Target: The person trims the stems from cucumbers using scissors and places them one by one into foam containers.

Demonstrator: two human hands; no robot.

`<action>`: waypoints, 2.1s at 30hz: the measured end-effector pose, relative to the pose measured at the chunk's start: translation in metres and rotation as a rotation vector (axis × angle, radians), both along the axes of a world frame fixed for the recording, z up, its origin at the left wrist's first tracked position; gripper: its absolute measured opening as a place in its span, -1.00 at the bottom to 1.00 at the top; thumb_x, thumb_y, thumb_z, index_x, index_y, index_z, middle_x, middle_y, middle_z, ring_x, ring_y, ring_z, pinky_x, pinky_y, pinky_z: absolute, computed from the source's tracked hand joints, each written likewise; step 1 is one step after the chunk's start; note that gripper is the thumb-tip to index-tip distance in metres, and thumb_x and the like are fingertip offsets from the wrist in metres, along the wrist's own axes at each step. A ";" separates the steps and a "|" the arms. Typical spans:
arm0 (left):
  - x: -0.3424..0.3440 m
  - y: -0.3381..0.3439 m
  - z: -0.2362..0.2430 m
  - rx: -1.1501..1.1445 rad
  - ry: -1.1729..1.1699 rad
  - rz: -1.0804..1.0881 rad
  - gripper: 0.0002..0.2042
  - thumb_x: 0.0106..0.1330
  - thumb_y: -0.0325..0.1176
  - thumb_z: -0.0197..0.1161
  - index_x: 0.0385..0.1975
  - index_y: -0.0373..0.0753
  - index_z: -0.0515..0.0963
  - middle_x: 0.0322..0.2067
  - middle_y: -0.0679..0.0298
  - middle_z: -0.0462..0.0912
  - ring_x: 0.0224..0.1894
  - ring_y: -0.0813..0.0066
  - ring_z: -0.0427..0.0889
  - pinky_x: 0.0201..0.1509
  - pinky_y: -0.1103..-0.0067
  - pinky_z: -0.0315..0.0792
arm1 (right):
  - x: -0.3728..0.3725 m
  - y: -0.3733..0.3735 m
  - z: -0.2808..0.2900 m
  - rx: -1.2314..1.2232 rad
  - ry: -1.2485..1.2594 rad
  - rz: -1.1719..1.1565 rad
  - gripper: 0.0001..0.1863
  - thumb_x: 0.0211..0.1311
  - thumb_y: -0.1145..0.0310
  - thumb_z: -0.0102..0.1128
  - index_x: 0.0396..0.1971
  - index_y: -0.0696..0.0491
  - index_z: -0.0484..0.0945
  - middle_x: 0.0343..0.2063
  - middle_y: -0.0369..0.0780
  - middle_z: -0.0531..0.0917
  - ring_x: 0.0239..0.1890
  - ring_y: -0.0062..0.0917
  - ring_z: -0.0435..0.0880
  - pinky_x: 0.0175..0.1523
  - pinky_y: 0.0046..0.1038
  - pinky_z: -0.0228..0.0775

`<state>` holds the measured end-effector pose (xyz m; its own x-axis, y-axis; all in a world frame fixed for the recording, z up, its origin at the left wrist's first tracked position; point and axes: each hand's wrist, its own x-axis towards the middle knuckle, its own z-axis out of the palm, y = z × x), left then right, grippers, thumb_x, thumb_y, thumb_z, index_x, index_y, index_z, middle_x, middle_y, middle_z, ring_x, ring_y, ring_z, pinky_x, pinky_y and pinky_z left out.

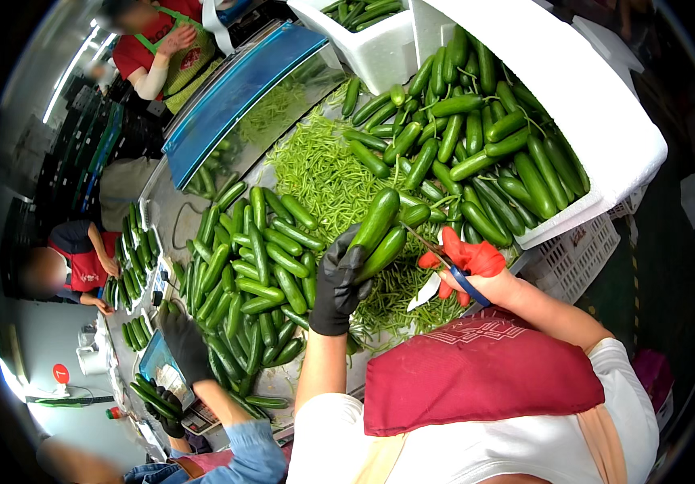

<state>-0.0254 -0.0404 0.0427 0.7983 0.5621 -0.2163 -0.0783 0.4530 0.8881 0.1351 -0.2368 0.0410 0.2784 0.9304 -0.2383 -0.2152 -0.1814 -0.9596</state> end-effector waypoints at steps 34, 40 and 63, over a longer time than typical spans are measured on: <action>-0.033 0.005 -0.015 0.132 0.008 -0.039 -0.50 0.26 -0.35 0.21 0.18 -0.30 0.26 0.00 0.14 0.50 -0.12 0.44 0.59 -0.08 0.56 0.50 | 0.008 0.000 -0.014 -0.018 0.113 -0.003 -0.56 0.30 0.41 0.10 0.16 0.15 0.33 -0.08 -0.19 0.59 -0.44 -0.64 0.67 -0.53 -0.65 0.50; -0.054 0.040 -0.055 1.053 0.111 0.118 -0.43 0.26 -0.34 0.19 0.26 -0.26 0.18 0.03 0.06 0.50 -0.12 0.31 0.63 -0.06 0.54 0.49 | 0.003 -0.003 -0.023 0.005 0.160 -0.041 -0.63 0.28 0.40 0.10 0.05 0.21 0.41 -0.27 -0.19 0.64 -0.43 -0.65 0.68 -0.54 -0.65 0.51; 0.151 -0.057 -0.050 1.813 -0.120 -0.638 -0.43 0.02 -0.19 0.31 0.11 -0.10 0.42 -0.10 0.23 0.53 0.07 0.19 0.44 0.23 0.19 0.23 | -0.007 -0.070 -0.013 0.009 -0.060 -0.057 -0.56 0.27 0.47 0.06 0.17 0.10 0.36 -0.13 -0.29 0.65 -0.42 -0.76 0.58 -0.37 -0.65 0.45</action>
<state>0.1260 -0.0974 -0.0074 0.9097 -0.3185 0.2663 -0.3865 -0.8839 0.2632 0.1282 -0.3065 0.0281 0.3441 0.9148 -0.2115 -0.1671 -0.1619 -0.9725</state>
